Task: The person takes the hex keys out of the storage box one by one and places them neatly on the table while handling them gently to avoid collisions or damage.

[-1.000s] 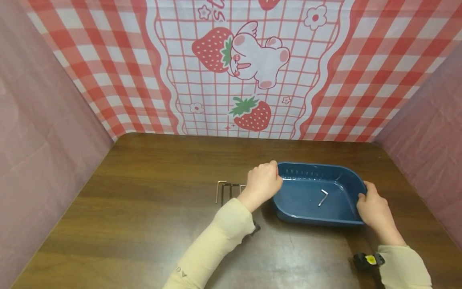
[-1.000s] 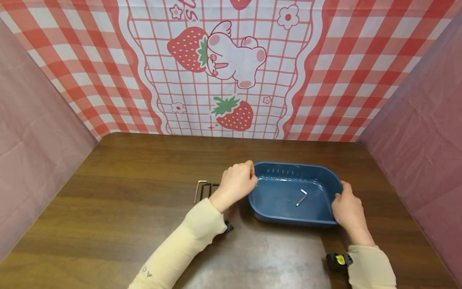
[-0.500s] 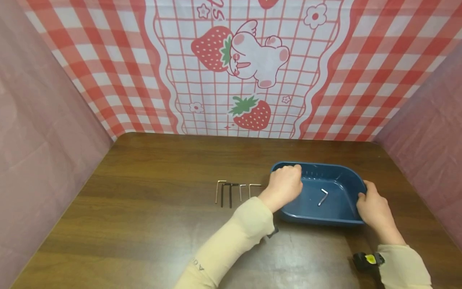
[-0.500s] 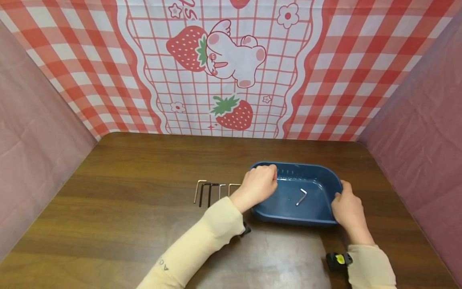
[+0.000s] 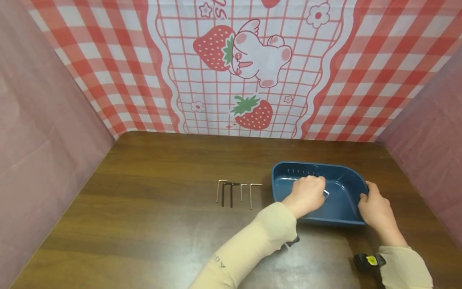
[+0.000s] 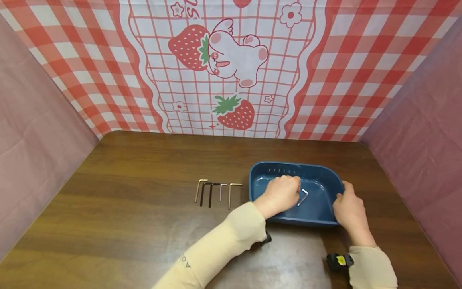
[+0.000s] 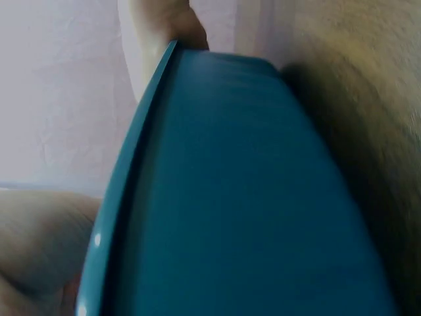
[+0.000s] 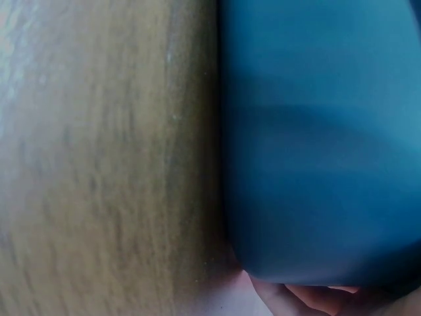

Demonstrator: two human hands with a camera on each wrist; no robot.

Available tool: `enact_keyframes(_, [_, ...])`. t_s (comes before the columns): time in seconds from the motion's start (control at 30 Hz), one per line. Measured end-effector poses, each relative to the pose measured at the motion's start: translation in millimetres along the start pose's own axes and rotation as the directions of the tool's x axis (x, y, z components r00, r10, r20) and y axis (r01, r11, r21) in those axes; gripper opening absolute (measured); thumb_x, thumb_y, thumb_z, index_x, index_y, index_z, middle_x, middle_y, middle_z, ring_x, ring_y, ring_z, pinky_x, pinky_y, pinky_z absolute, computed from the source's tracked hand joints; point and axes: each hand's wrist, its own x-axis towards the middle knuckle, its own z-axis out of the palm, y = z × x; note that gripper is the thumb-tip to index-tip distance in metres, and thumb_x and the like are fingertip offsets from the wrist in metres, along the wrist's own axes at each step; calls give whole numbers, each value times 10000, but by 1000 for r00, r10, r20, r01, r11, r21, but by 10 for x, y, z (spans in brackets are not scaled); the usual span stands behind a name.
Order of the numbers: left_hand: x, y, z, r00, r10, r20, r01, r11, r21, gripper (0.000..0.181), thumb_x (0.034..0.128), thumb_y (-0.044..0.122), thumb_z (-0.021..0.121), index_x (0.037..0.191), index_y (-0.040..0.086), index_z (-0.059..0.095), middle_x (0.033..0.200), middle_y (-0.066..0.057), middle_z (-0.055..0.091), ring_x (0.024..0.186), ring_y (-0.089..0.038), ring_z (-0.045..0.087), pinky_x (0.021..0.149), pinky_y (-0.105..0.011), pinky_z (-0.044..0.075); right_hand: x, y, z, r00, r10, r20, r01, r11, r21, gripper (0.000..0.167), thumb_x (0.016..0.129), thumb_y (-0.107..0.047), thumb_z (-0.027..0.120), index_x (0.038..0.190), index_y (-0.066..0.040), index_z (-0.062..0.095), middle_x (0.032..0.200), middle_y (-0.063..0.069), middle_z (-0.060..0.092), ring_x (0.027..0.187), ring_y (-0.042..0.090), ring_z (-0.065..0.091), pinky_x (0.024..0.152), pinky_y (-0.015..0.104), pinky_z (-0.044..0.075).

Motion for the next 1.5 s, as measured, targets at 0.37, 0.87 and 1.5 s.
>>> enact_keyframes(0.37, [89,290,180,1000,-26,17,25,999,41,102,790,260,624,875,251,681,896,94,669,753,-95,623,508,-258,444,12,-6,-20,1000,4,-12,-4,1000,3,438,930,-80,316,1310,117,221,1140,460,389,978,606,409,753,613,360])
enact_keyframes(0.87, [371,396,229,962,-157,222,146,987,66,178,812,350,596,969,308,669,919,131,649,725,-75,581,571,-294,449,4,-27,8,1000,5,-23,-5,1000,14,433,925,-80,316,1308,105,235,1140,453,399,980,609,409,744,610,363])
enact_keyframes(1.5, [451,443,332,955,-192,225,168,978,119,199,842,346,559,1012,351,663,965,164,645,731,-49,558,489,-299,411,-11,-10,4,1000,22,-9,-22,1000,9,441,934,-90,312,1317,108,223,1144,452,399,980,597,423,744,609,368])
